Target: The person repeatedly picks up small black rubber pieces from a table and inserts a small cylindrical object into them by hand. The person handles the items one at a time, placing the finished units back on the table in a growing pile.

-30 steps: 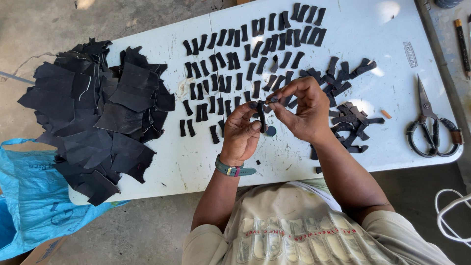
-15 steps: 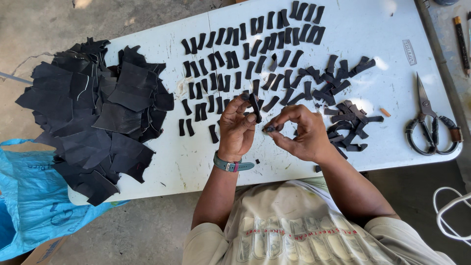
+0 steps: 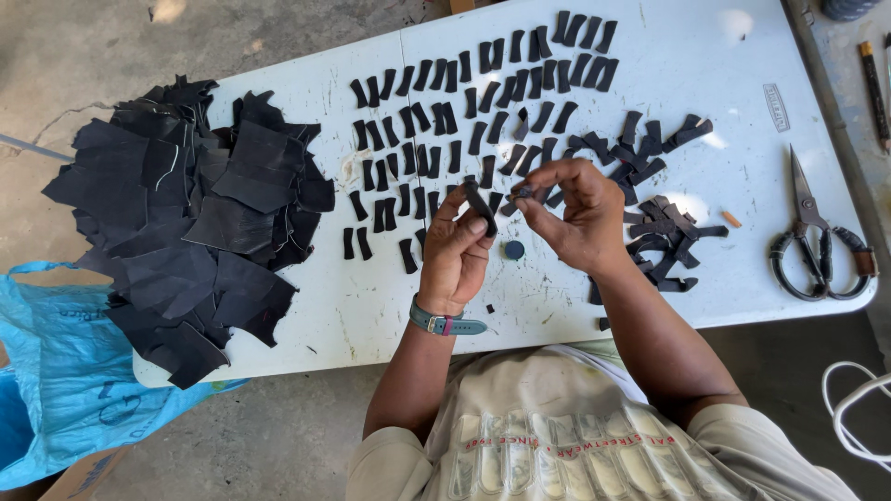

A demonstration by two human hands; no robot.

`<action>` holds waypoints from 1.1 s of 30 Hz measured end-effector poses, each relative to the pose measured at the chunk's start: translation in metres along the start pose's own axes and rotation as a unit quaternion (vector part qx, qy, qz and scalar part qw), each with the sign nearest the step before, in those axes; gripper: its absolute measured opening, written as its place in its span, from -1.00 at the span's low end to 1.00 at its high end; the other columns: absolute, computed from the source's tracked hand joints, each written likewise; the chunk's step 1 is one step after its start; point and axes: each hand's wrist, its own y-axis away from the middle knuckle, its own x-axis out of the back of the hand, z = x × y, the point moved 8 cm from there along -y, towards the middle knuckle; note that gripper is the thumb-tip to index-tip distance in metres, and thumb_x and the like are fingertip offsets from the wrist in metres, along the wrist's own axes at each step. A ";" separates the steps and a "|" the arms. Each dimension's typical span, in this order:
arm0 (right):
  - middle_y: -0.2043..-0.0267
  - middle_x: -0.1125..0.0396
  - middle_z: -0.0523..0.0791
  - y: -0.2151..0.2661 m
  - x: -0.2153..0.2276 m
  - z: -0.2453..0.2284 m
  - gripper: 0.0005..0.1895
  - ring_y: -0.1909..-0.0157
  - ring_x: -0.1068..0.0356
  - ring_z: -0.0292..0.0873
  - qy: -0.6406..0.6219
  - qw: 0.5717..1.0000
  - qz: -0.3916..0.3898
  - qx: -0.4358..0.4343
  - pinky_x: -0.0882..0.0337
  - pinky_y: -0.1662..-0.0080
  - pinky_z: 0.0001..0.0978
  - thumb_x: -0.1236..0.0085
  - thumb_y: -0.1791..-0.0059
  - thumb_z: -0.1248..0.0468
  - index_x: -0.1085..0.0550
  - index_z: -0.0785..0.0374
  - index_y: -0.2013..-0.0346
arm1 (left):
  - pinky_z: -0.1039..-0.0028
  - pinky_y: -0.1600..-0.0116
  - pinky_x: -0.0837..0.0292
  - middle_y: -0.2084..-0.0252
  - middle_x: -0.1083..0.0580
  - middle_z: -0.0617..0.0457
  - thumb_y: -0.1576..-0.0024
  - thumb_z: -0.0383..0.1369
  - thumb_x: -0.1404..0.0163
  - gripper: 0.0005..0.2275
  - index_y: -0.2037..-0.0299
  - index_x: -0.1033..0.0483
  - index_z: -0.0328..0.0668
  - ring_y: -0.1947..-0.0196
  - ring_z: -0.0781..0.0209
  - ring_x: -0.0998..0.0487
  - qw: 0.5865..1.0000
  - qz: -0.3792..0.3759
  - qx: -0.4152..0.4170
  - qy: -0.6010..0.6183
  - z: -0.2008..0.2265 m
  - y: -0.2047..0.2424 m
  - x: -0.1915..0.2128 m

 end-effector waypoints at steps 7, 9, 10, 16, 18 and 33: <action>0.07 -0.41 -0.09 0.022 -0.002 0.017 -0.63 -0.02 -0.41 -0.30 -0.024 0.999 0.026 -0.029 -0.43 -0.13 -0.48 -0.30 0.01 0.58 -0.40 0.38 -0.03 | 0.52 -0.12 -0.59 0.15 -0.60 -0.01 -0.23 -0.60 -0.04 -0.92 0.12 -0.51 -0.33 0.10 0.26 -0.65 0.985 0.139 0.043 0.097 -0.018 -0.007 0.040; 0.07 -0.42 -0.08 0.020 -0.004 0.016 -0.64 -0.02 -0.42 -0.30 -0.007 1.000 0.028 -0.012 -0.44 -0.13 -0.47 -0.31 0.01 0.57 -0.38 0.37 -0.01 | 0.46 -0.14 -0.59 0.17 -0.61 0.00 -0.22 -0.57 -0.05 -0.94 0.15 -0.52 -0.29 0.09 0.26 -0.65 0.984 0.147 0.052 0.088 -0.021 -0.006 0.036; 0.07 -0.43 -0.06 0.019 -0.004 0.014 -0.64 -0.02 -0.43 -0.29 0.005 1.000 0.030 0.001 -0.44 -0.13 -0.47 -0.31 0.00 0.57 -0.38 0.37 0.00 | 0.43 -0.15 -0.58 0.18 -0.62 0.00 -0.22 -0.56 -0.05 -0.95 0.17 -0.52 -0.27 0.09 0.26 -0.65 0.983 0.151 0.056 0.084 -0.022 -0.006 0.033; 0.07 -0.46 -0.05 0.004 -0.009 0.000 -0.64 0.01 -0.49 -0.26 0.109 0.993 0.019 0.049 -0.49 -0.08 -0.45 -0.38 0.01 0.52 -0.38 0.34 0.05 | 0.37 -0.10 -0.55 0.17 -0.60 0.08 -0.24 -0.51 -0.06 -0.94 0.14 -0.54 -0.18 0.08 0.32 -0.60 0.992 0.103 0.052 0.049 -0.021 -0.006 0.016; 0.11 -0.50 -0.06 0.003 -0.010 -0.003 -0.63 0.04 -0.52 -0.25 0.184 0.982 0.009 0.049 -0.50 -0.04 -0.45 -0.43 0.04 0.49 -0.39 0.32 0.08 | 0.37 -0.11 -0.55 0.17 -0.59 0.08 -0.25 -0.50 -0.06 -0.95 0.14 -0.54 -0.19 0.08 0.32 -0.60 0.992 0.106 0.052 0.041 -0.021 -0.004 0.016; 0.03 -0.40 -0.07 0.027 0.023 0.028 -0.65 -0.04 -0.49 -0.27 0.024 0.999 0.027 -0.034 -0.51 -0.11 -0.50 -0.26 -0.08 0.59 -0.31 0.35 -0.03 | 0.46 0.16 -0.48 0.29 -0.62 -0.03 -0.19 -0.52 -0.26 -0.84 0.05 -0.65 -0.40 0.28 0.29 -0.55 0.745 0.237 -0.157 -0.603 0.131 0.072 0.150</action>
